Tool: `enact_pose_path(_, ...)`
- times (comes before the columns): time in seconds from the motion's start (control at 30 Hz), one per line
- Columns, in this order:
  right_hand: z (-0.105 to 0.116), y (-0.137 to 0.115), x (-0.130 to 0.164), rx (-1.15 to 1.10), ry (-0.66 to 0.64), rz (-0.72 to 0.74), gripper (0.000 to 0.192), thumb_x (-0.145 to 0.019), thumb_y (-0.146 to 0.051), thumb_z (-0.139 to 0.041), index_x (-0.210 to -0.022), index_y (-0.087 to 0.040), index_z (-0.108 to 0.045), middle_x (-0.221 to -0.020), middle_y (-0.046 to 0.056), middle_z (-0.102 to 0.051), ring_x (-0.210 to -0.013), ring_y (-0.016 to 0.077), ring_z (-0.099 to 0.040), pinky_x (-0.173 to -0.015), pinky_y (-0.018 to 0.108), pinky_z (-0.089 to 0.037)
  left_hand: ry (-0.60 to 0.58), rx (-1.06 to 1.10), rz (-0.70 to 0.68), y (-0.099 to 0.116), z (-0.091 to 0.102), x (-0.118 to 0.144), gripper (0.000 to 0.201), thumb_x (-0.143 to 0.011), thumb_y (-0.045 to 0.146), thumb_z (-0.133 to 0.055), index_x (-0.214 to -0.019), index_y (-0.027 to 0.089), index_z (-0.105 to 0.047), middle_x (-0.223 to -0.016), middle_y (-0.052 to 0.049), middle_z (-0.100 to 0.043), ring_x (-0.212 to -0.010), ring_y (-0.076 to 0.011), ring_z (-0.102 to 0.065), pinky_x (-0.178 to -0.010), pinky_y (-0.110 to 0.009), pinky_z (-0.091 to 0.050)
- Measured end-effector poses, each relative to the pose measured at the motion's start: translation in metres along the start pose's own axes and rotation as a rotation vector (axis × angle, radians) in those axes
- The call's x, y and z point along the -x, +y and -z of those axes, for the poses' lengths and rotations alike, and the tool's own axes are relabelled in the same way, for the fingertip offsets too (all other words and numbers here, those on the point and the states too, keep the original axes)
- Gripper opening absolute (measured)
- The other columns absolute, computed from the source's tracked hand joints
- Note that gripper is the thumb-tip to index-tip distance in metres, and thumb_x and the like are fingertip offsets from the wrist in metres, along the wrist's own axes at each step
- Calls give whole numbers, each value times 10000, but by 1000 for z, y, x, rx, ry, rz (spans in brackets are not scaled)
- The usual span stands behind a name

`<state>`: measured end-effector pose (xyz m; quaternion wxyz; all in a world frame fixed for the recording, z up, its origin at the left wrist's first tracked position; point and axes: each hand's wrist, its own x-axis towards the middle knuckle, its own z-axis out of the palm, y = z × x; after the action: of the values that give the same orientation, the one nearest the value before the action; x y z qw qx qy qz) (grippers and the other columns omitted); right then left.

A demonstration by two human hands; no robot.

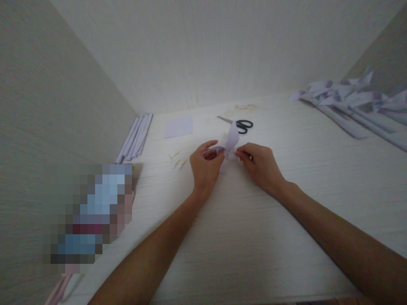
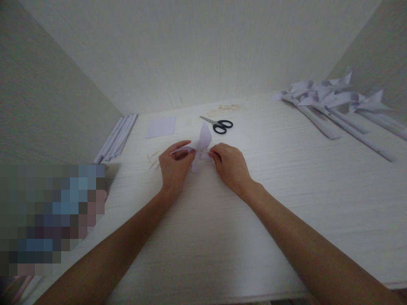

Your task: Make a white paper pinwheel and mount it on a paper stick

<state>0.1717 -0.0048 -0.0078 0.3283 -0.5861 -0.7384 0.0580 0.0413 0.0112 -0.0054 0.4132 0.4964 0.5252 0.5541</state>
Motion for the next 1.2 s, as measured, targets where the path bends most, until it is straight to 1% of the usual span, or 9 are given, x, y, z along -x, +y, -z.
enact_pose_path(0.17, 0, 1, 1, 19, -3, 28, 174, -784, -200, -452, -690, -143, -587, -632, 28, -560, -568, 125, -480, -557, 233, -330, -3, 1, 4, -2, 0, -1, 324, -569, 205, -609, -883, 125, -607, -639, -33, -634, -564, -115, -597, -523, -199, -471)
enact_pose_path(0.3, 0, 0, 2, 70, -23, 39, 186, -798, -205, -433, -717, -144, -589, -679, 40, -570, -627, 139, -503, -580, 241, -331, -3, 0, -11, -3, 1, -1, 320, -572, 208, -608, -879, 119, -607, -649, -43, -637, -574, -121, -599, -535, -208, -472)
enact_pose_path(0.43, 2, -4, 3, 152, -46, 27, 206, -810, -207, -417, -724, -142, -593, -697, 46, -567, -641, 144, -507, -578, 247, -327, -9, -4, -10, -5, 1, -2, 308, -568, 204, -607, -864, 120, -611, -644, -43, -640, -576, -125, -600, -539, -215, -472)
enact_pose_path(0.53, 3, -6, 4, 161, -37, 20, 188, -803, -203, -434, -736, -138, -596, -707, 47, -571, -646, 140, -510, -576, 245, -326, -9, -6, -15, -4, 1, -1, 291, -569, 186, -600, -854, 127, -612, -640, -32, -640, -567, -127, -597, -524, -217, -470)
enact_pose_path(0.67, 4, -8, 5, 164, -39, 50, 203, -813, -206, -414, -752, -135, -594, -723, 54, -577, -652, 137, -507, -571, 244, -320, -31, -80, -59, 0, 0, 2, 137, -579, 175, -595, -703, 124, -620, -582, -17, -622, -555, -136, -591, -493, -212, -467)
enact_pose_path(0.73, 4, -9, 5, 188, -48, 66, 208, -816, -197, -402, -757, -137, -592, -732, 58, -581, -649, 139, -502, -570, 247, -314, -29, -97, -67, 1, 0, 3, 102, -582, 179, -596, -666, 125, -616, -576, -18, -621, -550, -135, -590, -491, -211, -468)
enact_pose_path(0.9, 5, -10, 4, 258, -85, 79, 209, -811, -170, -390, -756, -135, -588, -752, 66, -587, -633, 141, -492, -562, 257, -294, 5, -6, -41, 0, -1, 2, 259, -578, 180, -600, -830, 121, -613, -661, -40, -647, -575, -127, -606, -556, -222, -487)
enact_pose_path(1.03, 5, -10, 4, 303, -111, 93, 210, -797, -128, -383, -753, -135, -589, -755, 62, -592, -615, 138, -489, -552, 260, -280, -7, -13, -29, -1, -1, 2, 274, -580, 185, -595, -846, 124, -609, -662, -39, -647, -582, -126, -608, -549, -215, -484)
enact_pose_path(1.2, 6, -9, 4, 356, -121, 124, 201, -780, -104, -396, -744, -138, -590, -754, 55, -598, -594, 137, -492, -543, 265, -265, -26, -26, -48, -1, 0, 1, 264, -589, 181, -582, -846, 125, -609, -732, -54, -654, -606, -129, -613, -558, -217, -485)
